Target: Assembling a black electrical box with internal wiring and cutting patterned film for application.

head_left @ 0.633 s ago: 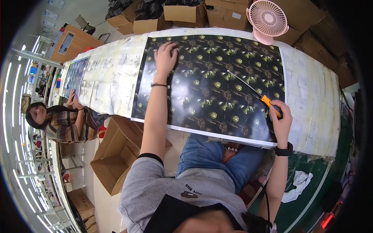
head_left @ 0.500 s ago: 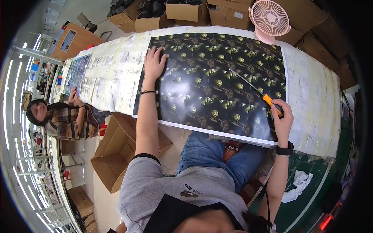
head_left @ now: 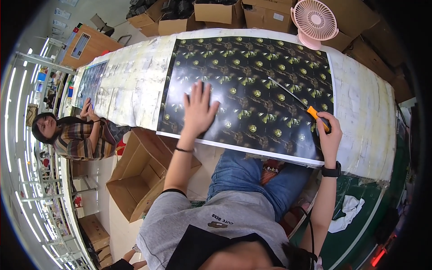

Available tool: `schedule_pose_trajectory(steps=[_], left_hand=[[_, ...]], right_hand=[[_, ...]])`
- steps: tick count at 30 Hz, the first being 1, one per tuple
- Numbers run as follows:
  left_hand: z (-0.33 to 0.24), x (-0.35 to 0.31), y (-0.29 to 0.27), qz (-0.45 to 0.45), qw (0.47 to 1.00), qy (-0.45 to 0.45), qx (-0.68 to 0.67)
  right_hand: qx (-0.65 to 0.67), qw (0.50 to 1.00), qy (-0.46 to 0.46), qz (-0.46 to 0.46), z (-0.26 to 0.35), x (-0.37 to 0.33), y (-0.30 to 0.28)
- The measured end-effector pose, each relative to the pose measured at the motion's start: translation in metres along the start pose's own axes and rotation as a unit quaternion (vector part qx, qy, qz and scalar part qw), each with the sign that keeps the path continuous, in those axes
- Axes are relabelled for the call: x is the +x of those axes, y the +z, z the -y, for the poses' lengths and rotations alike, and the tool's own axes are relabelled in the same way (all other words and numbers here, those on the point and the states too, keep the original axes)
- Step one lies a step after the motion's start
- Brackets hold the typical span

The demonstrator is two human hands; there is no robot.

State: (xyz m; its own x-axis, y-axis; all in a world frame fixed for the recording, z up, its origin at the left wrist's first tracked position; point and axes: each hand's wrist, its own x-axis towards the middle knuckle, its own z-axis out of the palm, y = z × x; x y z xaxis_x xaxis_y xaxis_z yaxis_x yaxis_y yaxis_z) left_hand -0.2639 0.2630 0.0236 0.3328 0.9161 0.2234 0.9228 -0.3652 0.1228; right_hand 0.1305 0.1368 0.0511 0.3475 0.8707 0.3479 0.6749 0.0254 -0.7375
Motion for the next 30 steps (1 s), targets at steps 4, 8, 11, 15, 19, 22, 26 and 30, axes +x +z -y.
schedule_pose_trajectory(steps=[4, 8, 11, 15, 19, 22, 26, 30], left_hand=[[-0.065, -0.023, -0.009, 0.033, 0.996, 0.061, -0.061], [-0.102, -0.031, -0.009, 0.006, 0.993, 0.100, -0.062], [-0.096, -0.022, -0.006, 0.018, 0.992, 0.108, -0.059], [-0.097, -0.020, -0.004, 0.013, 0.991, 0.115, -0.073], [-0.077, -0.016, -0.019, -0.003, 0.980, 0.076, -0.184], [-0.003, -0.019, -0.024, -0.212, 0.930, -0.056, -0.296], [0.100, -0.045, -0.053, -0.454, 0.513, -0.245, -0.687], [0.266, -0.109, -0.042, -0.556, 0.496, -0.184, -0.642]], right_hand=[[-0.004, 1.000, -0.001, 0.006, 0.002, 0.000, 0.003], [-0.004, 1.000, -0.002, 0.008, 0.003, -0.001, 0.002], [-0.007, 1.000, -0.003, -0.002, 0.006, -0.002, 0.003], [-0.044, 0.998, -0.045, -0.015, 0.009, -0.004, 0.003], [-0.067, 0.994, -0.082, -0.014, 0.020, -0.002, 0.009], [-0.072, 0.994, -0.078, -0.014, 0.016, 0.000, 0.009], [-0.093, 0.995, -0.045, -0.012, 0.006, -0.004, -0.018], [-0.126, 0.990, -0.038, 0.039, 0.002, -0.001, -0.047]])
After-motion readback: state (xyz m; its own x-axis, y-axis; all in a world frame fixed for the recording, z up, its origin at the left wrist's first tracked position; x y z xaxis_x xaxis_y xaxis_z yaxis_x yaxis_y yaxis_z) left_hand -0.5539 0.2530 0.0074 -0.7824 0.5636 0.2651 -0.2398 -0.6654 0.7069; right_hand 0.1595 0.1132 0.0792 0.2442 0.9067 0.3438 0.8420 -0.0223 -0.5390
